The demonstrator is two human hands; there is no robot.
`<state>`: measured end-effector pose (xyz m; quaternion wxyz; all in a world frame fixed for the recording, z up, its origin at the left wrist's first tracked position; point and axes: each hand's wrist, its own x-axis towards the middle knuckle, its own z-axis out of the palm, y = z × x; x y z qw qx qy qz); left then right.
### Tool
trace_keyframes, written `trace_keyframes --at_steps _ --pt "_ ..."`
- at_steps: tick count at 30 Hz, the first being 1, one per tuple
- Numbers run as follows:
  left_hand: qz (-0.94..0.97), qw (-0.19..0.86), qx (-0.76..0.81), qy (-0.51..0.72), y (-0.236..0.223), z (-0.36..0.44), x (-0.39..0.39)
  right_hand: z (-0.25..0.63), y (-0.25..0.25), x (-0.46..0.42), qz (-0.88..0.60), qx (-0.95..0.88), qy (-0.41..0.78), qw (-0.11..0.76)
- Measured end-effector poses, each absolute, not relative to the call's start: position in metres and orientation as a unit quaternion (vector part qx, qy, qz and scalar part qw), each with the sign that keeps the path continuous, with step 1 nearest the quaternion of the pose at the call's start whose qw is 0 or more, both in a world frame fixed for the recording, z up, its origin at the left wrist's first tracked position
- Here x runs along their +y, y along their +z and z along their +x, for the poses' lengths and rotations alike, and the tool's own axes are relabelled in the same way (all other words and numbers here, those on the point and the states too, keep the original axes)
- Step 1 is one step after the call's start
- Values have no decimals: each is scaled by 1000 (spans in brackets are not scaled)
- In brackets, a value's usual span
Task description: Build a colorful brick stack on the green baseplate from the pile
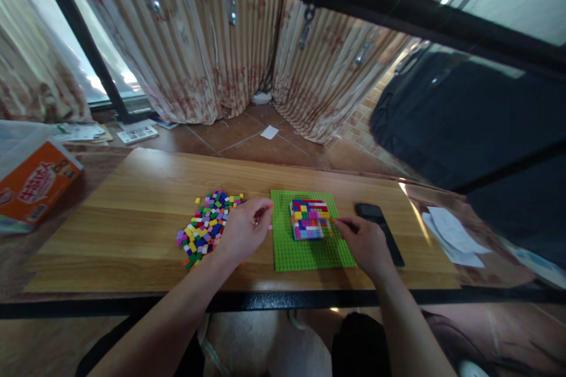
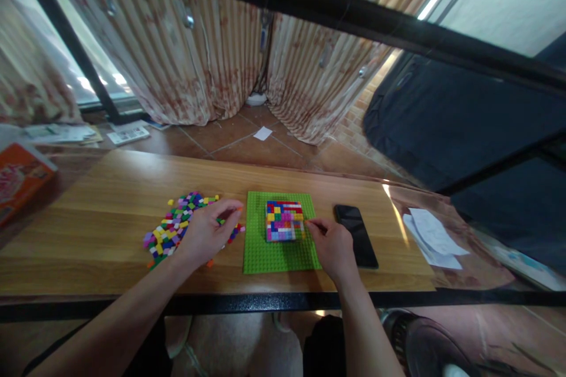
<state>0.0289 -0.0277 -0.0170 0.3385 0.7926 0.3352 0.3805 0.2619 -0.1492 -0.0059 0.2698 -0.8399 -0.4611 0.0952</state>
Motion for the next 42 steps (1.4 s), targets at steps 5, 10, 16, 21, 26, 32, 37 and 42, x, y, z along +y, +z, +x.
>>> trace_keyframes --at_steps 5,10,16,21,26,32,37,42 --pt "807 328 327 367 -21 28 -26 260 -8 -144 -839 -466 99 261" --pt "813 327 325 355 -25 28 -25 260 -7 -140 -853 -449 105 245" --pt "821 322 323 344 -26 29 -25 260 -9 -138 -853 -442 110 253" --pt "825 319 315 343 -27 29 -25 260 -10 -139 -845 -443 120 276" --pt "829 312 307 347 -28 30 -26 256 -7 -137 -852 -443 108 257" --pt "834 316 306 334 -30 30 -28 255 -8 -135 -852 -450 99 249" --pt "832 321 307 333 -32 30 -28 253 -11 -136 -845 -456 91 265" --pt "823 346 317 321 -31 30 -28 256 -15 -138 -833 -470 102 274"
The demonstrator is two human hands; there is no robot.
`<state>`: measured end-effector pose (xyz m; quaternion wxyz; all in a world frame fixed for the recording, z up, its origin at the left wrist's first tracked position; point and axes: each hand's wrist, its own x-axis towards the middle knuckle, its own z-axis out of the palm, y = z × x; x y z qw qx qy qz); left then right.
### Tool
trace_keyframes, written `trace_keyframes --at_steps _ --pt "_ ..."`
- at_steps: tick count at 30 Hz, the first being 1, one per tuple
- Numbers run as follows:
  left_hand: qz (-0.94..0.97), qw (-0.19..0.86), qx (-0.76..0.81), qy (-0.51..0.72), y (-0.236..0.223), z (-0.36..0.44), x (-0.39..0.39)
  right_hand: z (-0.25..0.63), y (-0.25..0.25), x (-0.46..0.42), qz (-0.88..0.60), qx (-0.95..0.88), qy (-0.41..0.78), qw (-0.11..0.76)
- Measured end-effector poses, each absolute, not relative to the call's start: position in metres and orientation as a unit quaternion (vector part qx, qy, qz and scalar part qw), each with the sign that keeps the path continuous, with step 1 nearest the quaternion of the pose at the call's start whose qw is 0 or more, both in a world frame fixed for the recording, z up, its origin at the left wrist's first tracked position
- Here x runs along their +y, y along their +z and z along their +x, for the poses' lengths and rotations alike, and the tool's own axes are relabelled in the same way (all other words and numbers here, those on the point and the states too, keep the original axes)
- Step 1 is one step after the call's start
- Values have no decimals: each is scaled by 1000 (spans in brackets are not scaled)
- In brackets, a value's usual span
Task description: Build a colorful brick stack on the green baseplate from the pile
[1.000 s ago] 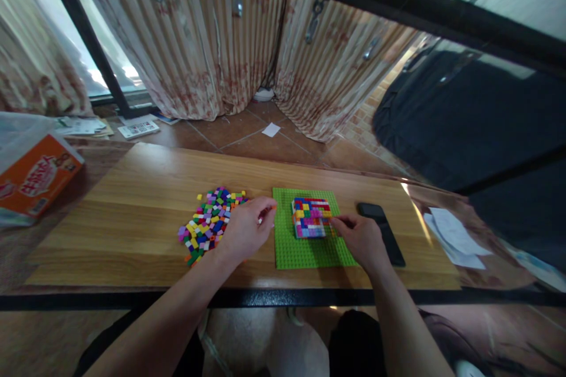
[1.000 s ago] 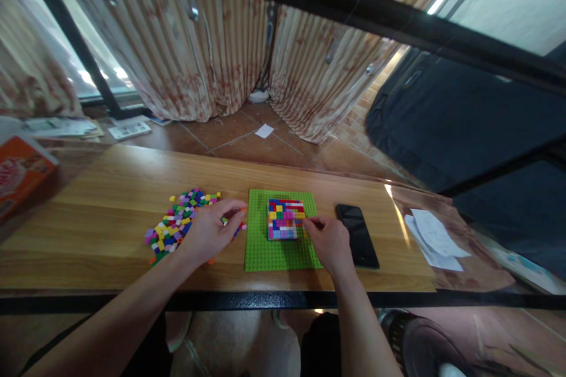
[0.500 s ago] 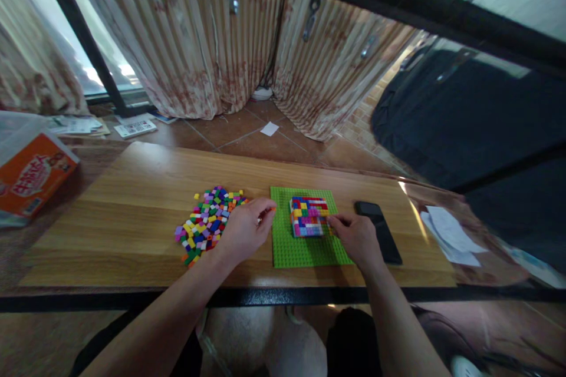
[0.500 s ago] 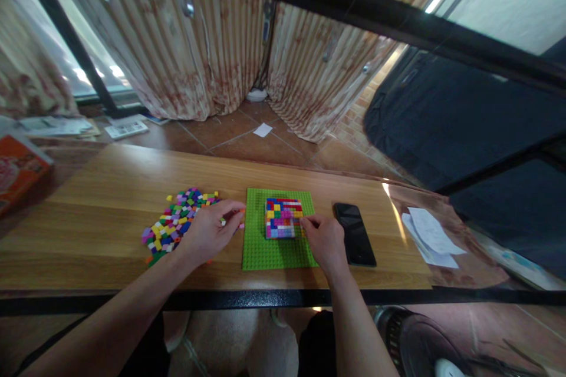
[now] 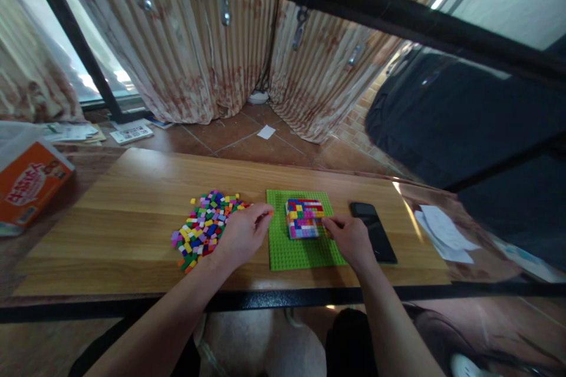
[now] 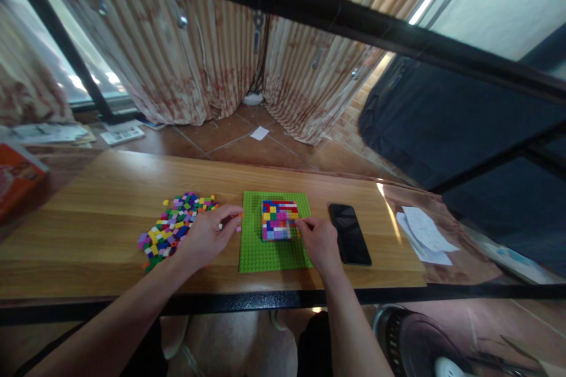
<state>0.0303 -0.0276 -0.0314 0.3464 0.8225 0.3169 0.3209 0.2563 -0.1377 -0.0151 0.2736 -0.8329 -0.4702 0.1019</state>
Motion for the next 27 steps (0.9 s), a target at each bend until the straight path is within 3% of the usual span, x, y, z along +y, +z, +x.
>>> trace_keyframes --at_steps 4,11,18,27 --pt "790 401 328 328 -28 30 -28 270 -16 -141 -833 -451 143 287" --pt "691 550 308 354 -30 37 -33 257 -4 -139 -771 -413 67 480" --pt "575 692 261 349 -24 45 -41 206 -9 -125 -654 -568 151 476" --pt "531 756 225 310 -20 43 -41 187 -7 -116 -603 -634 146 462"
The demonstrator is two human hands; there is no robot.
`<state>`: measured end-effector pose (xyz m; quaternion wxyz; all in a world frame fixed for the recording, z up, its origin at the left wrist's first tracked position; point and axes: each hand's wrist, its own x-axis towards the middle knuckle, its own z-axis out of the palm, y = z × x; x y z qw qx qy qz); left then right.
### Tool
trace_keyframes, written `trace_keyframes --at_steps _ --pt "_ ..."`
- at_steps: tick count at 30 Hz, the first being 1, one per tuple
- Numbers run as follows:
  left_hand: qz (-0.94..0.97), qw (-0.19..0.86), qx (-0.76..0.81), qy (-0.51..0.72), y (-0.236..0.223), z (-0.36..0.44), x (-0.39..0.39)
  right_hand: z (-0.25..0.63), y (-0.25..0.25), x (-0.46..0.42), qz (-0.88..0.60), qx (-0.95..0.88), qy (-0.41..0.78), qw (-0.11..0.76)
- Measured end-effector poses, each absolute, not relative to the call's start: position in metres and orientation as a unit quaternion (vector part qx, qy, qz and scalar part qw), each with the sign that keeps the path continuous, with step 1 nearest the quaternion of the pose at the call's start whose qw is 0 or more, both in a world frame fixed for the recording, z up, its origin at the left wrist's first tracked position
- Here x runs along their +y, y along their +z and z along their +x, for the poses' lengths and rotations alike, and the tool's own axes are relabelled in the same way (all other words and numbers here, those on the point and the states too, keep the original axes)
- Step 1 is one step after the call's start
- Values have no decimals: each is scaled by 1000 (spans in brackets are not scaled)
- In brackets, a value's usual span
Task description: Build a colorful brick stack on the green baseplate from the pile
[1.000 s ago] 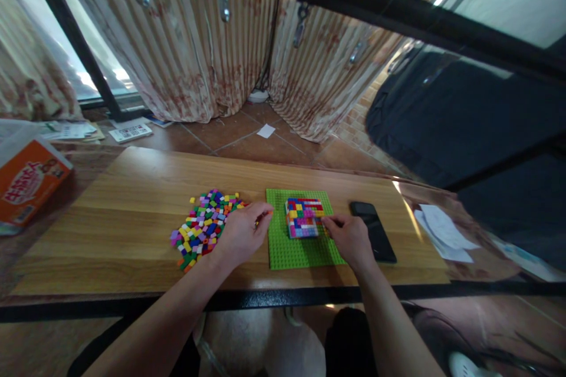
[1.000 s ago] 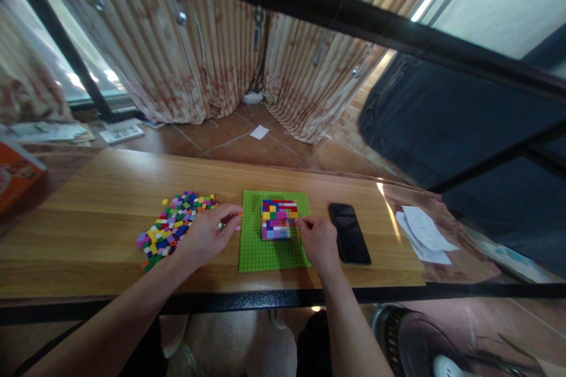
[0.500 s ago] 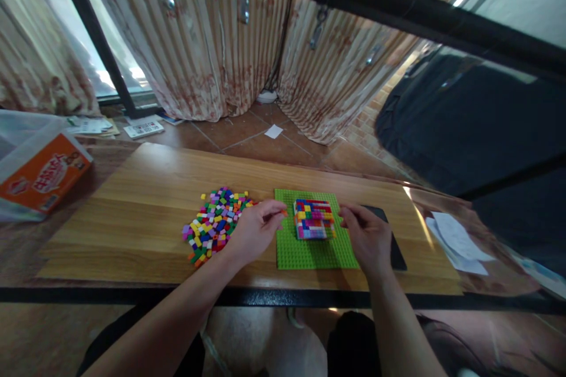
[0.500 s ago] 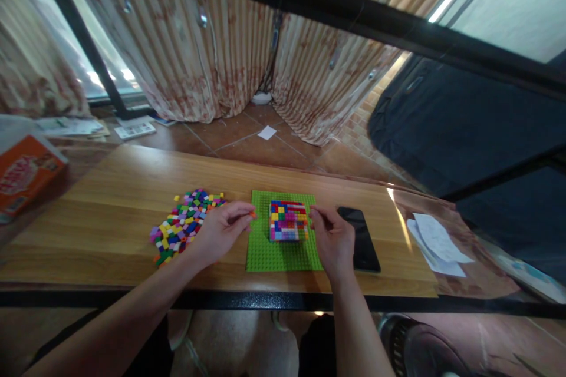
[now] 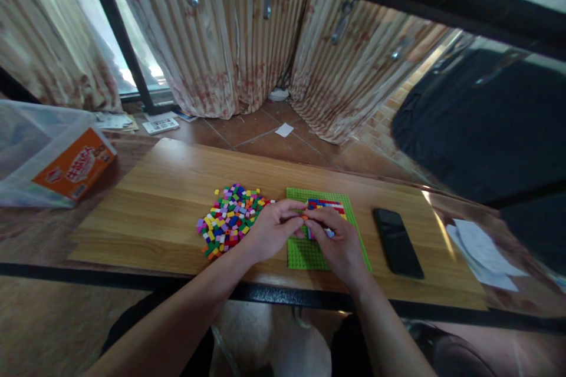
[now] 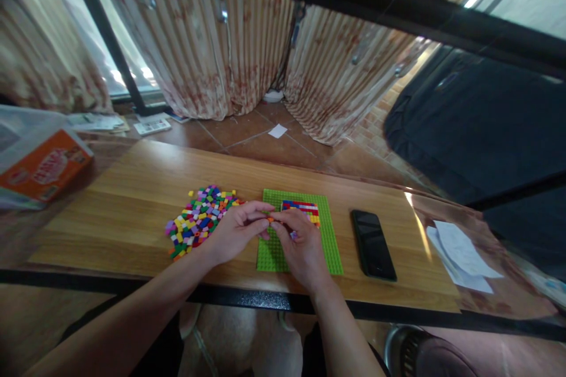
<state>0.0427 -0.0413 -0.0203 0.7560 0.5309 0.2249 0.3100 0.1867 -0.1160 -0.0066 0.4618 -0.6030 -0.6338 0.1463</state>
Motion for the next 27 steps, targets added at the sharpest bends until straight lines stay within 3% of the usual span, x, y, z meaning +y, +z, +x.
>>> trace_keyframes --at_steps 13,20,27 --pt "583 719 240 293 -20 42 -43 195 -9 -119 -620 -611 133 473" --pt "572 711 269 307 -23 41 -36 258 -2 -132 -710 -531 36 461" --pt "583 698 277 311 -31 40 -32 277 -7 -142 -726 -574 93 367"
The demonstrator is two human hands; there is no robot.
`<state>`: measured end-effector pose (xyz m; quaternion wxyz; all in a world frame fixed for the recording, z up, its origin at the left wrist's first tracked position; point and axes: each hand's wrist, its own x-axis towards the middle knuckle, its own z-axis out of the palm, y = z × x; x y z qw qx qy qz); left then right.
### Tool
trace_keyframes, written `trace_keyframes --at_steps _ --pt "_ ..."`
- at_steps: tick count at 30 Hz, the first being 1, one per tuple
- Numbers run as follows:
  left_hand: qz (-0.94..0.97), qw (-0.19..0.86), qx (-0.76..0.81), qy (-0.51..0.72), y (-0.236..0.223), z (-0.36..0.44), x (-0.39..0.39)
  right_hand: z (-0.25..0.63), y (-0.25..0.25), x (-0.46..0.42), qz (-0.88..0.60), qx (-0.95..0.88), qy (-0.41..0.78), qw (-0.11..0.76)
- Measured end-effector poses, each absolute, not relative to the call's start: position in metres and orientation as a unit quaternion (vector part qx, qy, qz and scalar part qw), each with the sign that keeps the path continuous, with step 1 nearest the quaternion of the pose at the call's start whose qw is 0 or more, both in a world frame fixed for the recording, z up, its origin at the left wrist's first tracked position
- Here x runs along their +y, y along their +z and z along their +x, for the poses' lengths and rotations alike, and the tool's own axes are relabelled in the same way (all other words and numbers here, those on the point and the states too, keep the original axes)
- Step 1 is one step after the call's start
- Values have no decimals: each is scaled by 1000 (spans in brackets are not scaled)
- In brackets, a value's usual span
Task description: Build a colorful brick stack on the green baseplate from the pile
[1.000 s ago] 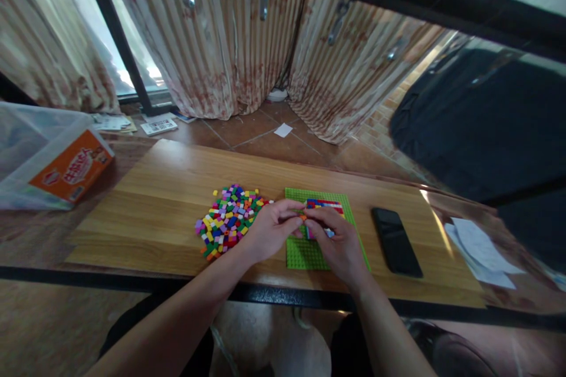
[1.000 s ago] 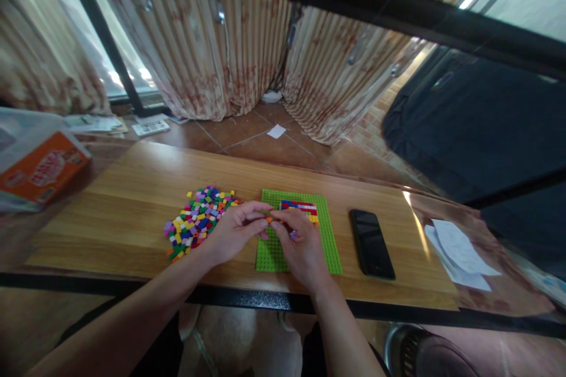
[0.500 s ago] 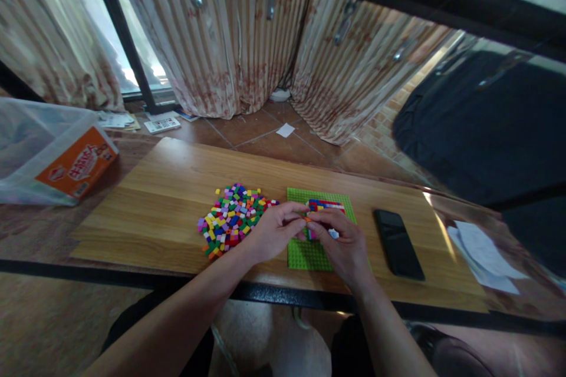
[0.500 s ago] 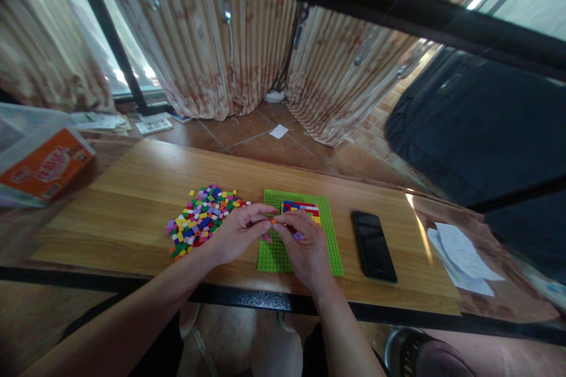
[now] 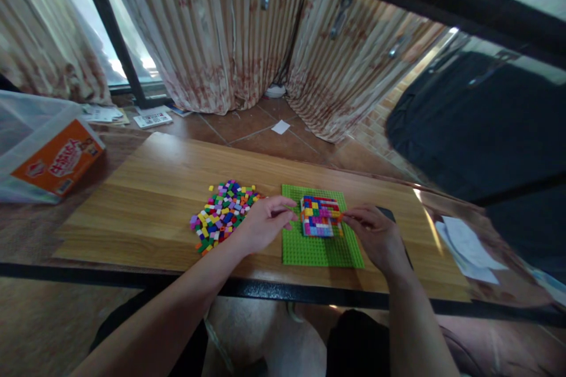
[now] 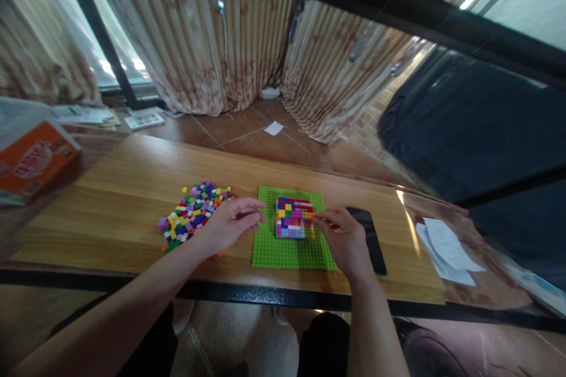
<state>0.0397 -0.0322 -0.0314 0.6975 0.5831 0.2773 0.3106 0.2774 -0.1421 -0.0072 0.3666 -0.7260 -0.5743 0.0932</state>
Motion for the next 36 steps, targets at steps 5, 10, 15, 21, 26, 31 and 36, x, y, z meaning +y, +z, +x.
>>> trace_keyframes --at_steps 5,10,15,21,26,31,36 --pt "584 696 281 309 -31 39 -32 276 -10 -142 -727 -590 111 332" --pt "594 688 281 307 -31 39 -32 278 -15 -139 -733 -593 103 316" --pt "596 689 278 306 -31 38 -32 277 -15 -137 -742 -563 136 336" --pt "602 683 277 306 -32 37 -32 273 -15 -132 -759 -493 176 388" --pt "606 682 275 303 -31 37 -31 270 -17 -130 -758 -405 268 436" --pt "607 680 277 303 -30 36 -31 266 -17 -128 -737 -353 313 483" --pt "600 685 286 300 -27 36 -31 264 -20 -126 -732 -299 340 510"
